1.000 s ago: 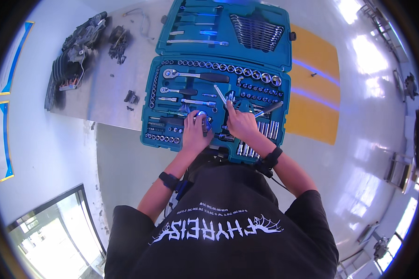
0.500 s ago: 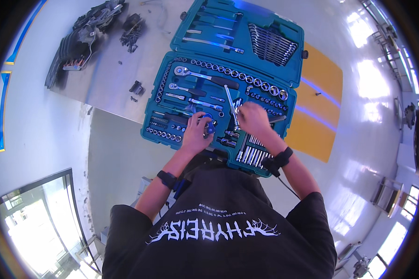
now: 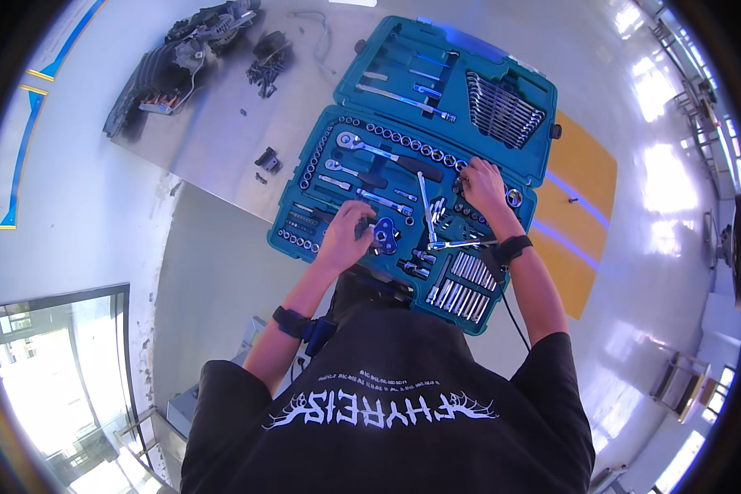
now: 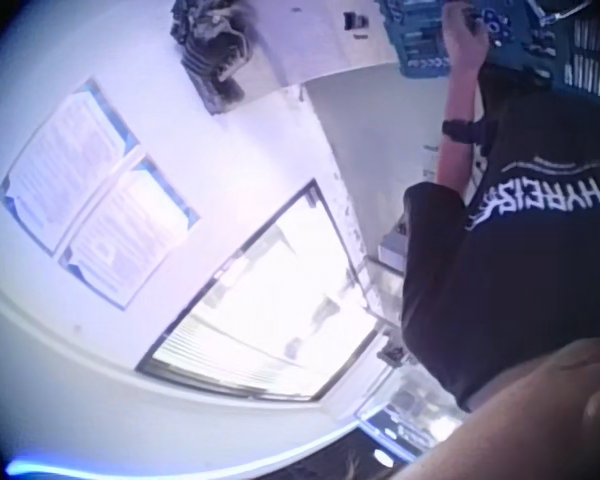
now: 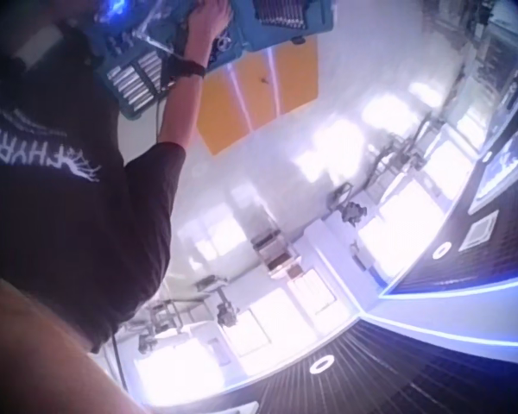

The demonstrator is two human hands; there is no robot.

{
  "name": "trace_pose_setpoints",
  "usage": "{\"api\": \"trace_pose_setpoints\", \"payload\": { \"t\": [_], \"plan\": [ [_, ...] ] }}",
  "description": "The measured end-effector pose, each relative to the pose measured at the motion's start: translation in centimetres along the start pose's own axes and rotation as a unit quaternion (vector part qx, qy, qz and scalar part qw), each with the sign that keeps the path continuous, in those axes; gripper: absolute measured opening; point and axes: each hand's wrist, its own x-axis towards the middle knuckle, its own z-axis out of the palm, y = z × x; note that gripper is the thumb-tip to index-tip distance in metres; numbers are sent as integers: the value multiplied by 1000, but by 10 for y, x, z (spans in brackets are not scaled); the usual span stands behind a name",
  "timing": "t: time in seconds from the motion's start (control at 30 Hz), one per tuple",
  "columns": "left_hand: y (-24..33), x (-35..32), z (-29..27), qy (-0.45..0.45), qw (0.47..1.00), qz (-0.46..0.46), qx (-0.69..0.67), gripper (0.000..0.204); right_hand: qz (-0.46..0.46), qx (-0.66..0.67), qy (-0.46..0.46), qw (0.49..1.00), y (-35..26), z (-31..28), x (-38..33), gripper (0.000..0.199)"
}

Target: Assemble components onto an engine block, including a pulley and camshaft related parts.

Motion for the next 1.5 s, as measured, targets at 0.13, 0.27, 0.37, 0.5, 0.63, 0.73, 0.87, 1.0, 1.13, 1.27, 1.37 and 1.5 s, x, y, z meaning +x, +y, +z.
{"api": "trace_pose_setpoints", "payload": {
  "t": [0.13, 0.27, 0.37, 0.5, 0.63, 0.73, 0.87, 1.0, 1.13, 1.27, 1.37, 1.5],
  "plan": [
    [38, 16, -5, -14, 991, -39, -127, 25, 82, 161, 48, 982, -46, -43, -1, 12],
    [84, 26, -1, -54, 968, -82, -233, 27, 13, 269, 69, 961, -124, -90, -6, 20],
    [94, 27, 6, -46, 968, -20, -246, 25, -7, 323, 92, 942, -143, -100, -14, 21],
    [106, 25, -1, -55, 970, -35, -236, 19, -10, 357, 99, 929, -148, -108, -19, 21],
    [113, 23, -2, -42, 978, 13, -206, 11, -9, 374, 99, 922, -149, -114, -22, 20],
    [116, 20, 2, -47, 973, -17, -225, 10, 41, 361, 91, 927, -151, -111, -26, 18],
    [113, 14, 12, -2, 966, -46, -255, 10, 106, 389, 86, 911, -159, -100, -33, 16],
    [113, 12, 14, 12, 965, -39, -261, 11, 154, 416, 78, 893, -165, -99, -35, 15],
    [112, 12, 16, 16, 965, -49, -258, 12, 179, 436, 67, 879, -166, -99, -35, 13],
    [106, 13, 16, 12, 973, -20, -228, 14, 237, 522, 41, 818, -169, -101, -35, 13],
    [106, 13, 15, -2, 969, -37, -243, 15, 300, 609, 19, 734, -166, -104, -35, 14],
    [107, 18, 10, -25, 943, -82, -321, 14, 288, 616, 12, 733, -162, -105, -34, 14]
  ]
}}
